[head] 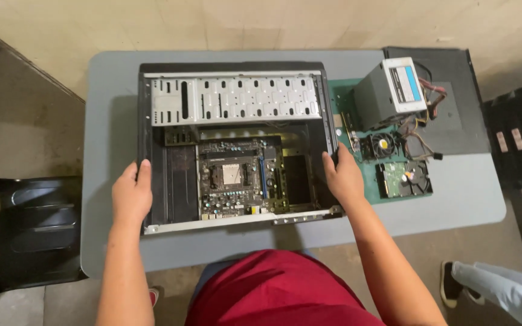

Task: Removing a motherboard from a computer case by unscrewing it and disconnecting cables

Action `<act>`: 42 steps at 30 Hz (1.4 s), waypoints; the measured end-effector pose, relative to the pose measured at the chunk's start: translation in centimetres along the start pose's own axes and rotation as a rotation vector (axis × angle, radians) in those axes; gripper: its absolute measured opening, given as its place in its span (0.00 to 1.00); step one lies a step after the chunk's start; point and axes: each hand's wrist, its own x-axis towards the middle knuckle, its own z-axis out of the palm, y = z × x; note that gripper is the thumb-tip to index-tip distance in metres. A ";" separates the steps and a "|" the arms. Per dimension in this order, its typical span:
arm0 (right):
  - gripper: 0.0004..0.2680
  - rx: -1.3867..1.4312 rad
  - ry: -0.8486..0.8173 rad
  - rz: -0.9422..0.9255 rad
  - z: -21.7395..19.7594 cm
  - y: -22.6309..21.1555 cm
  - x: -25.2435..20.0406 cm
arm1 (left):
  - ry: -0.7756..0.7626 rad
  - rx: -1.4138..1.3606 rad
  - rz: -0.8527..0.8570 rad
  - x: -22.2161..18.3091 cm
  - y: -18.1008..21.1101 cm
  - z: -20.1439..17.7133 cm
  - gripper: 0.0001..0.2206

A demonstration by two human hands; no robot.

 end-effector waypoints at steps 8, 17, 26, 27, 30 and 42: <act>0.23 0.070 -0.009 0.023 -0.9 -0.7 -0.7 | 0.025 0.007 0.013 1.3 -2.5 1.0 0.26; 0.23 0.090 -0.011 0.044 -1.1 -1.1 -0.9 | 0.038 -0.001 0.035 1.3 -2.5 1.0 0.25; 0.23 0.107 -0.018 0.052 -1.6 -1.9 -1.4 | 0.032 -0.011 0.030 1.2 -2.3 0.9 0.25; 0.23 0.106 -0.019 0.053 -1.5 -1.8 -1.3 | 0.031 -0.011 0.028 1.3 -2.5 0.9 0.25; 0.23 0.100 -0.021 0.056 -1.5 -1.8 -1.3 | 0.021 -0.013 0.018 1.5 -2.8 1.0 0.26; 0.24 0.118 -0.012 0.028 -1.5 -1.6 -1.4 | 0.008 -0.004 -0.002 -0.9 1.1 -0.3 0.26</act>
